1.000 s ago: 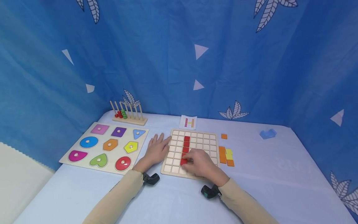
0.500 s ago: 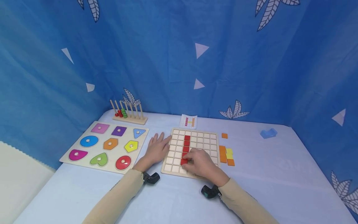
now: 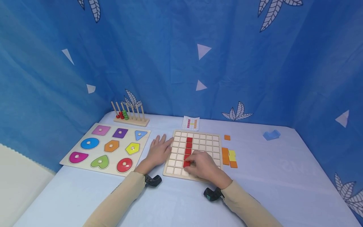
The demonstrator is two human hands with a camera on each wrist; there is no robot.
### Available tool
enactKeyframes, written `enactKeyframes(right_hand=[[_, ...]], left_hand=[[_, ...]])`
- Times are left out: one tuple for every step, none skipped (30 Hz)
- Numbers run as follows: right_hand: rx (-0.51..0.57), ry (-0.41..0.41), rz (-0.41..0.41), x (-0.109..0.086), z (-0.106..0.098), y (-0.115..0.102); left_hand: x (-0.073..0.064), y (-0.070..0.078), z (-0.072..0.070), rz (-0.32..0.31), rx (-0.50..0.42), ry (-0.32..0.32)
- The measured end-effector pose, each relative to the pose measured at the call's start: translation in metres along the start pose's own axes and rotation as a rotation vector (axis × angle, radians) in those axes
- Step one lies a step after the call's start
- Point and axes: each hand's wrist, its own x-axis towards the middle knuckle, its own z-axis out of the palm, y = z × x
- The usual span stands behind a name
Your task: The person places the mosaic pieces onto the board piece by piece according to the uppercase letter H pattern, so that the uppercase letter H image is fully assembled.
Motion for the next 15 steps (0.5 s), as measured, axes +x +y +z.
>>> enactKeyframes(right_hand=[[0.001, 0.001, 0.001, -0.0001, 0.0, 0.0001], [0.003, 0.003, 0.002, -0.0003, -0.0001, 0.0], [0.005, 0.005, 0.002, -0.0004, -0.0002, 0.0], [0.008, 0.01, -0.001, -0.0005, 0.0, 0.0003], [0.01, 0.013, -0.002, -0.0006, 0.0, 0.0003], [0.011, 0.017, -0.005, -0.0006, 0.0003, 0.0005], [0.014, 0.018, -0.001, -0.0008, 0.0003, 0.0004], [0.018, 0.019, -0.002, -0.0008, 0.0004, 0.0003], [0.019, 0.019, -0.002, -0.0008, 0.0006, 0.0004], [0.021, 0.018, -0.001, -0.0008, 0.0007, 0.0003], [0.023, 0.015, 0.002, -0.0009, 0.0007, 0.0003], [0.025, 0.015, -0.001, -0.0009, 0.001, 0.0006], [0.028, 0.013, -0.001, -0.001, 0.0011, 0.0009], [0.032, 0.012, -0.002, -0.001, 0.0012, 0.0011], [0.035, 0.013, -0.004, -0.0011, 0.0014, 0.0015]], left_hand=[[-0.0001, 0.0, 0.0, 0.001, 0.0, 0.001], [-0.0002, 0.0001, -0.0001, 0.002, 0.0, 0.002], [-0.0004, 0.0003, -0.0003, 0.004, -0.001, 0.002], [-0.0005, 0.0005, -0.0005, 0.005, -0.001, 0.003], [-0.0007, 0.0006, -0.0007, 0.007, -0.001, 0.003], [-0.001, 0.0007, -0.0008, 0.008, -0.002, 0.004], [-0.0011, 0.0008, -0.001, 0.009, -0.003, 0.005], [-0.0011, 0.0008, -0.001, 0.009, -0.004, 0.005], [-0.0012, 0.0008, -0.001, 0.009, -0.004, 0.005], [-0.0012, 0.0007, -0.0009, 0.009, -0.003, 0.006], [-0.0013, 0.0007, -0.0008, 0.009, -0.001, 0.006], [-0.0013, 0.0007, -0.0008, 0.01, -0.002, 0.007], [-0.0013, 0.0007, -0.0007, 0.01, 0.001, 0.007], [-0.0015, 0.0009, -0.0007, 0.01, 0.004, 0.005], [-0.0016, 0.001, -0.0007, 0.01, 0.004, 0.005]])
